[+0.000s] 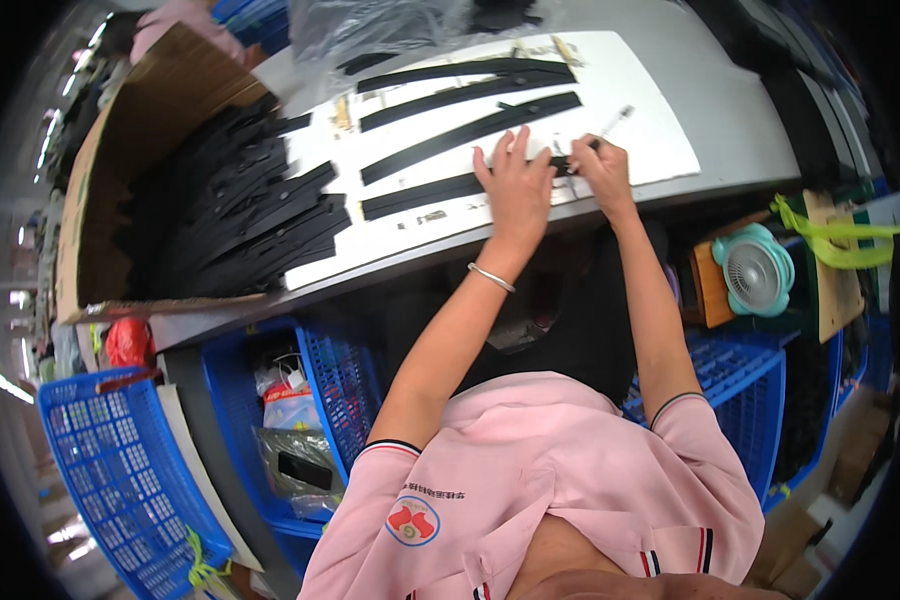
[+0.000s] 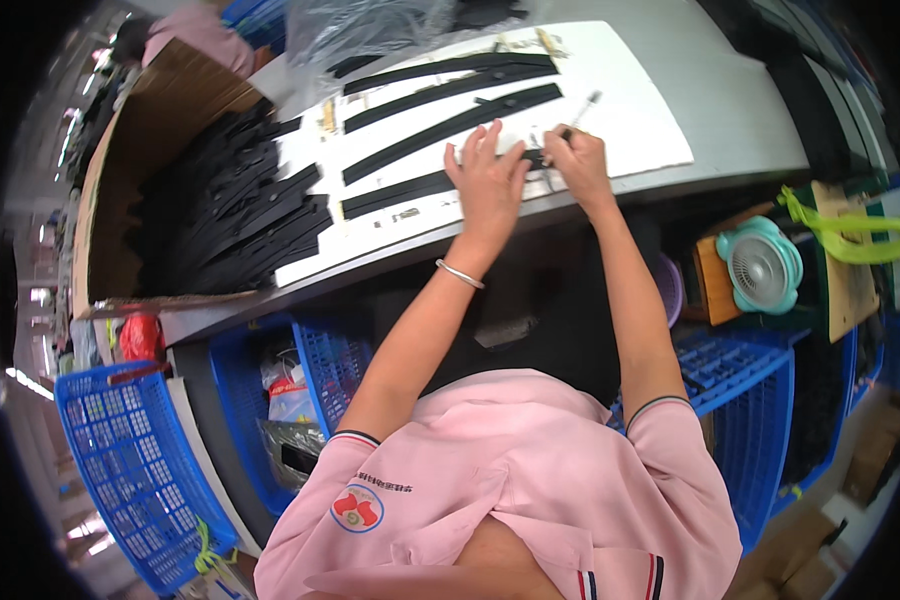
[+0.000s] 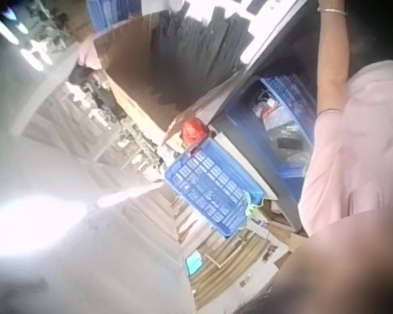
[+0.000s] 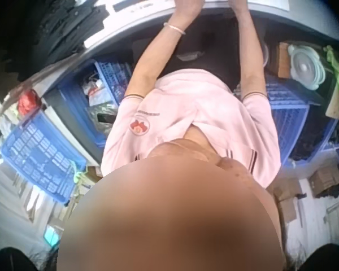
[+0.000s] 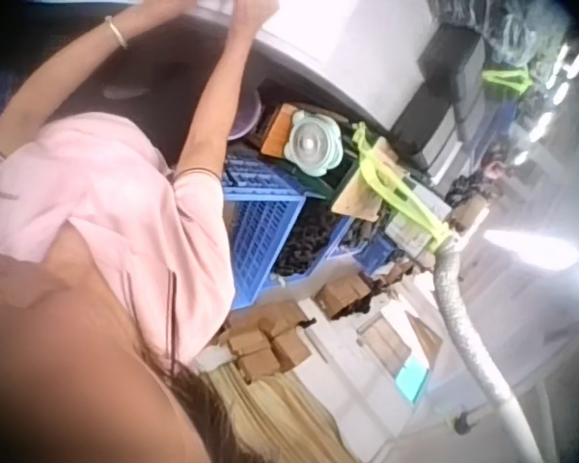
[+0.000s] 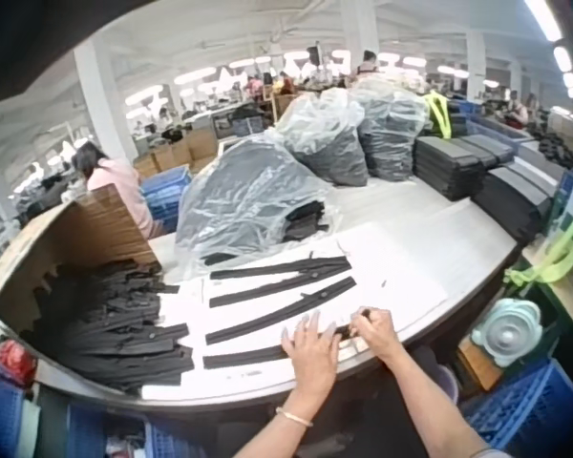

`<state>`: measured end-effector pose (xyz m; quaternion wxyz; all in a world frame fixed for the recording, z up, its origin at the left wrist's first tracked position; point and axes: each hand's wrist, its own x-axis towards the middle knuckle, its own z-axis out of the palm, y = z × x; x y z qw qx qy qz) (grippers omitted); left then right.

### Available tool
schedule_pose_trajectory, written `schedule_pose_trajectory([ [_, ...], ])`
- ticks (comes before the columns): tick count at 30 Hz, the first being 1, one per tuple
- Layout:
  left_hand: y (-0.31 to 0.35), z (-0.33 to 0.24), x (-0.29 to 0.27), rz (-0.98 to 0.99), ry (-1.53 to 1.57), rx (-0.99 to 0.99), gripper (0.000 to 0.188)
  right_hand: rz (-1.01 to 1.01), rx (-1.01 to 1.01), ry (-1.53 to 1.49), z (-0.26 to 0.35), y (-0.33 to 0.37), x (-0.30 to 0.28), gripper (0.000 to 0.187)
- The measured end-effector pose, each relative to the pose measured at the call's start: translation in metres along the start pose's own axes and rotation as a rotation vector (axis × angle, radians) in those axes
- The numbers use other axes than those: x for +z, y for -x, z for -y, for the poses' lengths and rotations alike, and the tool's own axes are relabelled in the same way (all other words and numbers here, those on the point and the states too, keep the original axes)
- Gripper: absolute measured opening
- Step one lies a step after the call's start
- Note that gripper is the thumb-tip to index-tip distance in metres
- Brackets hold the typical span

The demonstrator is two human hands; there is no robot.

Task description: Marking specific points on black straps using a template and a pen.

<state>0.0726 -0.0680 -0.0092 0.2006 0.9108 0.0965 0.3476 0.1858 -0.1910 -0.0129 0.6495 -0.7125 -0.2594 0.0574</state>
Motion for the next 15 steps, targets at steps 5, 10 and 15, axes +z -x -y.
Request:
schedule_pose_trajectory([
  [5,-0.001,0.003,0.011,0.151,-0.008,-0.105,0.041,-0.095,-0.003,-0.046,0.005,0.006,-0.004,0.027],
  [10,-0.058,0.046,0.036,0.139,0.050,-0.164,0.049,-0.109,0.003,-0.043,0.009,0.005,0.005,0.025],
  [15,-0.064,0.063,0.014,0.080,0.212,-0.115,0.055,-0.123,0.065,-0.061,0.007,0.004,0.003,0.024],
])
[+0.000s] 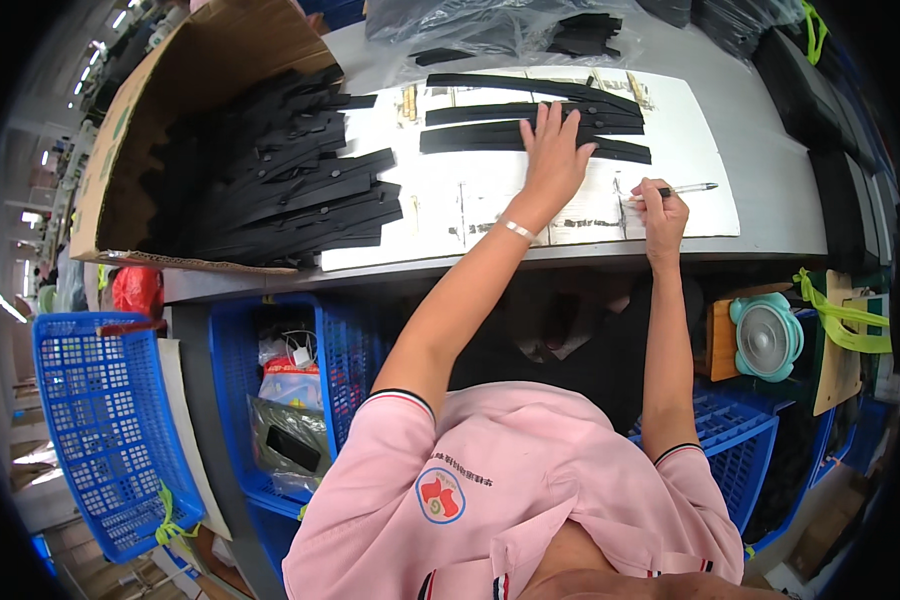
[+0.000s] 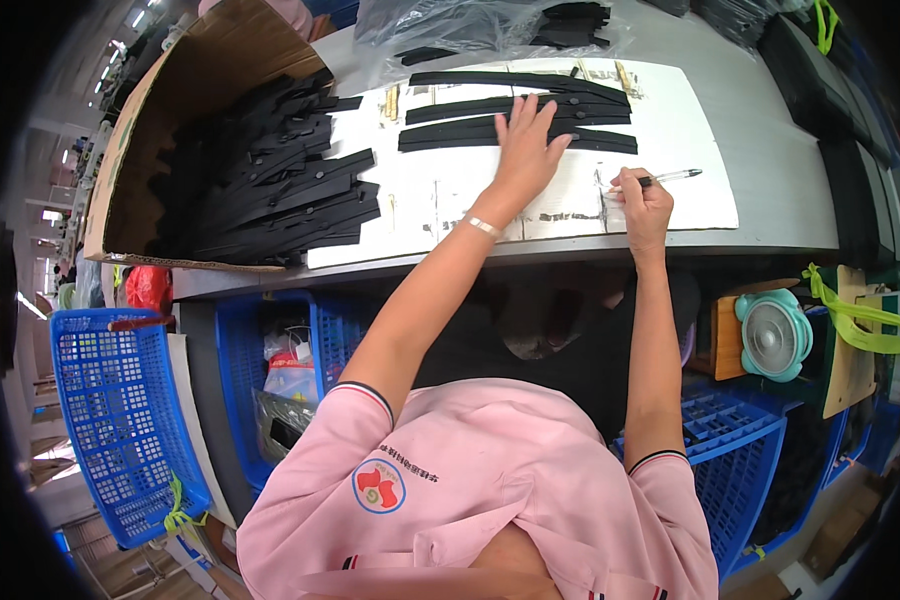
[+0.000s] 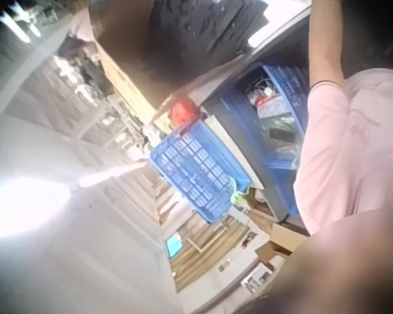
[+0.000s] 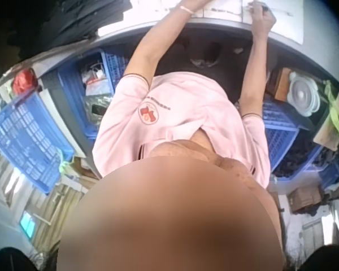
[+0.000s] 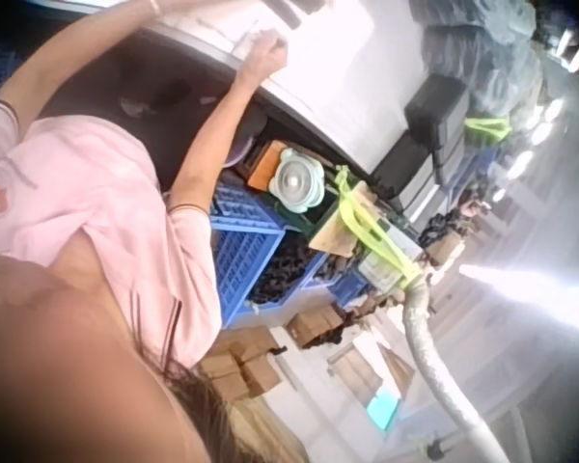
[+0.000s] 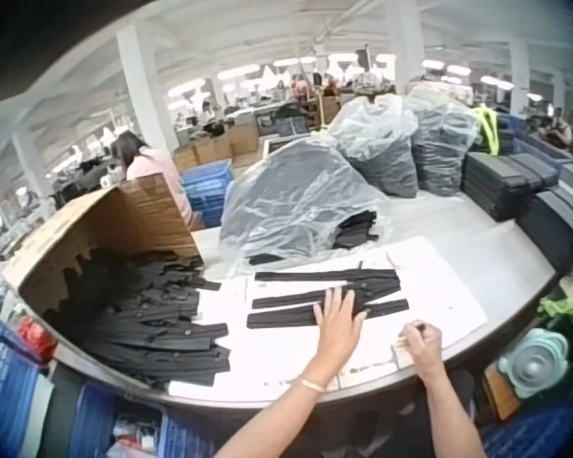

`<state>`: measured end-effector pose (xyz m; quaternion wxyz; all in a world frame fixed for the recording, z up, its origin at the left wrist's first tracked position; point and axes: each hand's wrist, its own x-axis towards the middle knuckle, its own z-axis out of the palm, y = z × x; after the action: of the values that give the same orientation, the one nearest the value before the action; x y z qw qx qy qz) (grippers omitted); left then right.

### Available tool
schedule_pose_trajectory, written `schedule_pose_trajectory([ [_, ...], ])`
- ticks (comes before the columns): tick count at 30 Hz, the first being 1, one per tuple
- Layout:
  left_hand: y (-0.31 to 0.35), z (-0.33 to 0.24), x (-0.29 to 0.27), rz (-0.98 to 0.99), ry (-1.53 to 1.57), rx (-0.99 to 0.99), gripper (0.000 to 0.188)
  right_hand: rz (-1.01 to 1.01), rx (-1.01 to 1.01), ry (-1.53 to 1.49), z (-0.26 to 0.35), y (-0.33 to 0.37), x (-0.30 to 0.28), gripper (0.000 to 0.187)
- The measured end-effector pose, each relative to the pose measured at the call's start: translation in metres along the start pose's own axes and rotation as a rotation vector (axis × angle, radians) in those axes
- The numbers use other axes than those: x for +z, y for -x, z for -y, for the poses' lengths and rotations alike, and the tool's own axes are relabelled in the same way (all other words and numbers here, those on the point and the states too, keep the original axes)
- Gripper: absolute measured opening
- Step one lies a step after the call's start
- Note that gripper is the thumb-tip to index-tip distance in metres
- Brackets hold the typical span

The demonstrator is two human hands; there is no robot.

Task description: Marking specific points on black straps using a template and a pen.

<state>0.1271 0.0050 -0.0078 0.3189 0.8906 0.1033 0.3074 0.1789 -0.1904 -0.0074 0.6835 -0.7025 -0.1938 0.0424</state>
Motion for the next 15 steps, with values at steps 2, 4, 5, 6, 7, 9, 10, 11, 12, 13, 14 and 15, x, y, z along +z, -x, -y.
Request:
schedule_pose_trajectory([
  [2,0.023,0.001,-0.030,0.032,-0.071,0.055,0.048,-0.002,0.044,0.022,-0.003,0.002,-0.009,0.024],
  [4,0.052,0.021,-0.071,0.032,-0.203,0.048,0.057,-0.012,0.034,0.010,0.000,0.001,-0.004,0.023],
  [5,0.067,0.034,-0.093,0.015,-0.271,0.025,0.061,-0.014,0.024,0.006,0.001,0.000,-0.002,0.023],
  [6,0.082,0.054,-0.114,0.001,-0.437,-0.029,0.064,-0.019,0.024,0.004,0.002,-0.001,0.001,0.023],
  [7,0.094,0.078,-0.135,-0.049,-0.586,-0.041,0.063,-0.010,0.019,-0.008,0.002,-0.002,0.002,0.023],
  [9,0.110,0.110,-0.176,-0.146,-0.769,-0.125,0.061,-0.005,0.017,0.007,0.004,0.000,0.002,0.022],
  [10,0.113,0.111,-0.197,-0.167,-0.822,-0.174,0.057,-0.013,0.019,0.009,0.003,0.001,-0.001,0.022],
  [11,0.119,0.125,-0.214,-0.226,-0.841,-0.187,0.048,-0.003,0.022,0.013,0.004,0.000,-0.002,0.022],
  [12,0.123,0.135,-0.231,-0.264,-0.815,-0.172,0.034,0.006,0.029,0.018,0.003,0.000,-0.002,0.022],
  [13,0.125,0.140,-0.245,-0.267,-0.761,-0.147,0.030,-0.003,0.031,0.019,0.004,0.000,-0.001,0.022],
  [14,0.121,0.138,-0.251,-0.268,-0.700,-0.118,0.026,-0.007,0.022,0.003,0.005,0.001,0.001,0.022],
  [15,0.117,0.135,-0.248,-0.259,-0.687,-0.108,0.026,-0.011,0.013,-0.011,0.006,0.001,0.002,0.022],
])
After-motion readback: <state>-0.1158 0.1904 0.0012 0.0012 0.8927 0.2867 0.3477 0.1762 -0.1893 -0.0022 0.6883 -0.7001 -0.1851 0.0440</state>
